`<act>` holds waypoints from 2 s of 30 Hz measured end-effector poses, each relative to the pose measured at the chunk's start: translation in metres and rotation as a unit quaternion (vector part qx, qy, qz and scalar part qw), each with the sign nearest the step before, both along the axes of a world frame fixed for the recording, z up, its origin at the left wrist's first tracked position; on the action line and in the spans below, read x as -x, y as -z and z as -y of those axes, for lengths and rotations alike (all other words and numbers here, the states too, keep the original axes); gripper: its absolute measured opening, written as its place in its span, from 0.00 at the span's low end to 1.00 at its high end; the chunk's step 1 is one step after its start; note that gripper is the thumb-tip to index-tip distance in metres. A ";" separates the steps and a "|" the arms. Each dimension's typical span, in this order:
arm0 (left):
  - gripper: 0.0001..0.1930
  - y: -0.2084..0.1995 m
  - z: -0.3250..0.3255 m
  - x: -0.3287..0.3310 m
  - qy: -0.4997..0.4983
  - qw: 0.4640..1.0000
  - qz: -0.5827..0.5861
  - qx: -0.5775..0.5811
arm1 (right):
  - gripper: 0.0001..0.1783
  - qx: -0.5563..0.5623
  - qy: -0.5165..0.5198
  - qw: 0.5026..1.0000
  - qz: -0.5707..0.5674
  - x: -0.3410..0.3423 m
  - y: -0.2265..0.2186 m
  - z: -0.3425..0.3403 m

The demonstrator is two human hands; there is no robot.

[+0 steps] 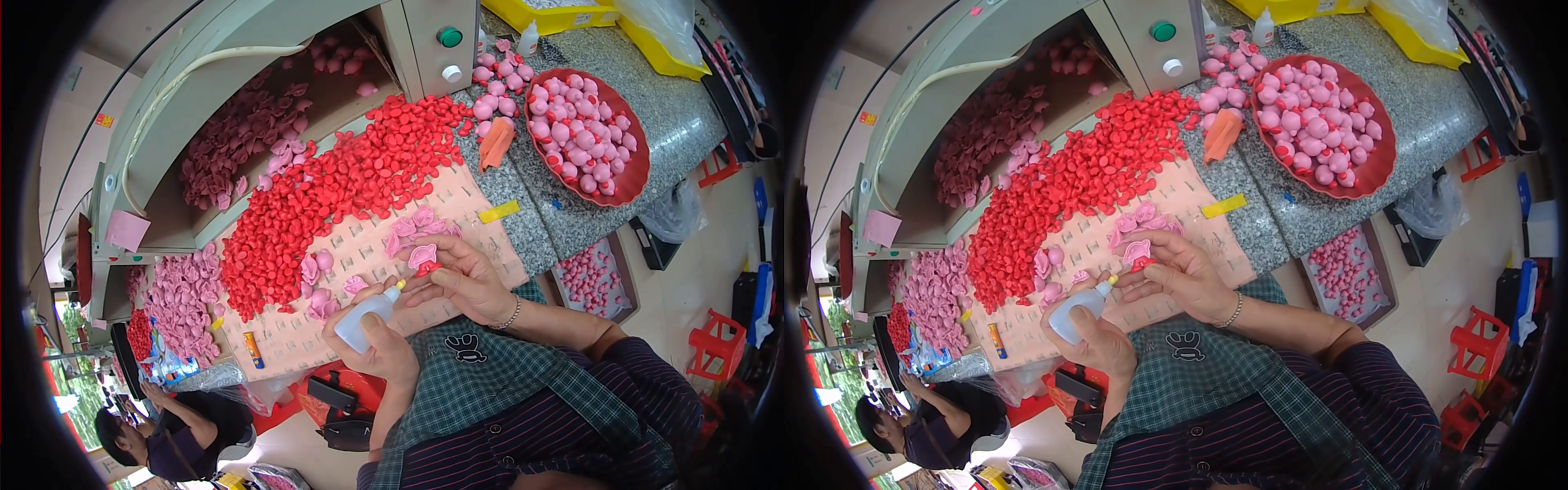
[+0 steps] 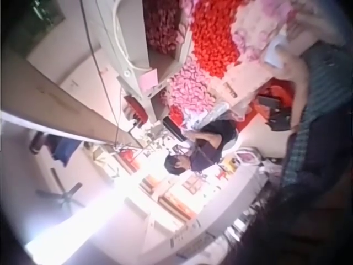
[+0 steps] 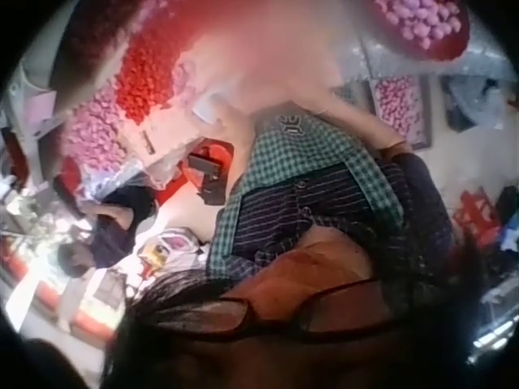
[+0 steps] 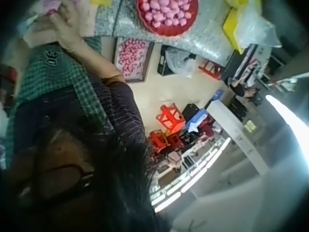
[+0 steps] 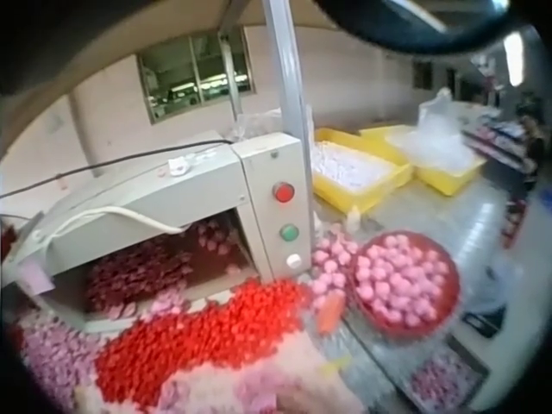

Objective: Assembling small pink plastic toy components by applying adhesive and joining them together manually.

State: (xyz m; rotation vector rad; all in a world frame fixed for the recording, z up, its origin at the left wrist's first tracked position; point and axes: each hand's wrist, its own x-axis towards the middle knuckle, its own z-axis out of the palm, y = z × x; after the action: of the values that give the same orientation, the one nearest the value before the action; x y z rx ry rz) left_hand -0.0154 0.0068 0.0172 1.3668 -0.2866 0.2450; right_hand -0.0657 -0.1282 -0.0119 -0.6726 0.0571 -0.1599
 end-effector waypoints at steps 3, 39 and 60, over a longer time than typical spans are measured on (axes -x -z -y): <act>0.13 0.000 -0.002 0.000 -0.010 1.000 0.008 -0.024 | 0.27 -0.003 0.003 1.000 0.011 -0.001 0.001 -0.001; 0.12 -0.009 -0.001 0.002 -0.013 0.997 0.012 -0.081 | 0.25 -0.031 -0.001 1.000 -0.001 -0.001 0.000 -0.001; 0.16 0.000 0.012 0.001 0.008 1.000 0.002 -0.013 | 0.27 0.010 0.025 0.999 0.020 0.000 0.008 -0.002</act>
State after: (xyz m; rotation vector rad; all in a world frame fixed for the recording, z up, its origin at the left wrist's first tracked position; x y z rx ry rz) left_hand -0.0167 -0.0053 0.0170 1.3898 -0.3049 0.2300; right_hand -0.0656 -0.1264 -0.0201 -0.6888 0.0335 -0.2221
